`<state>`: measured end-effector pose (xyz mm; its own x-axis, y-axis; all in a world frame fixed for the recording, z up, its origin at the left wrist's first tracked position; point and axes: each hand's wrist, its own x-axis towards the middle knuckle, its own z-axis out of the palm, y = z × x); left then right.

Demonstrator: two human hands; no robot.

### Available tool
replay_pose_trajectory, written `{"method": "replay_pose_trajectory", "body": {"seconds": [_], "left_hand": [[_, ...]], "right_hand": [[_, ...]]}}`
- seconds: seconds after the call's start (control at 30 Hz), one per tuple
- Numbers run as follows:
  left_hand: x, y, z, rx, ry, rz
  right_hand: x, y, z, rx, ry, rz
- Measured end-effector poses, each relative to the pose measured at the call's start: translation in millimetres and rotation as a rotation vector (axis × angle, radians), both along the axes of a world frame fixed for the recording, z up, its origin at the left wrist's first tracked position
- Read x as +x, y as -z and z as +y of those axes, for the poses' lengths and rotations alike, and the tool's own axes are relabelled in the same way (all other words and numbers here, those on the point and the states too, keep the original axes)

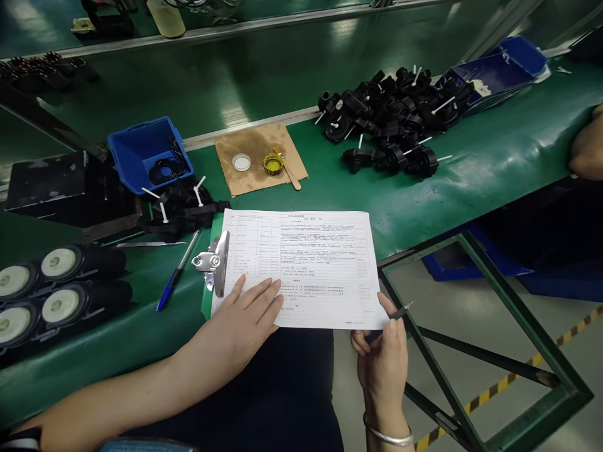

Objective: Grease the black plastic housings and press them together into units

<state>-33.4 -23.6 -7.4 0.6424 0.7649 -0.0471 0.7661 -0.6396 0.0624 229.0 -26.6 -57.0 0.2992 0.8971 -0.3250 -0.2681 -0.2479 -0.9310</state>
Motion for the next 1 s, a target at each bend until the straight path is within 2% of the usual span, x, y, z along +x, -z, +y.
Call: {"method": "replay_pose_trajectory", "body": {"seconds": [0.23, 0.4, 0.63, 1.0], "left_hand": [[2, 6.3, -3, 0.028, -0.007, 0.011], [2, 5.5, -3, 0.036, -0.009, 0.012], [2, 6.1, -2, 0.046, -0.009, 0.022], [4, 18.1, -6, 0.054, -0.036, 0.0]], "right_hand": [[-2, -1.1, -1, 0.004, 0.023, -0.076], [-3, 1.1, -3, 0.024, 0.06, -0.144], [-1, 5.2, -6, 0.035, 0.027, -0.14], [0, 6.3, -11, 0.012, 0.033, -0.145]]}}
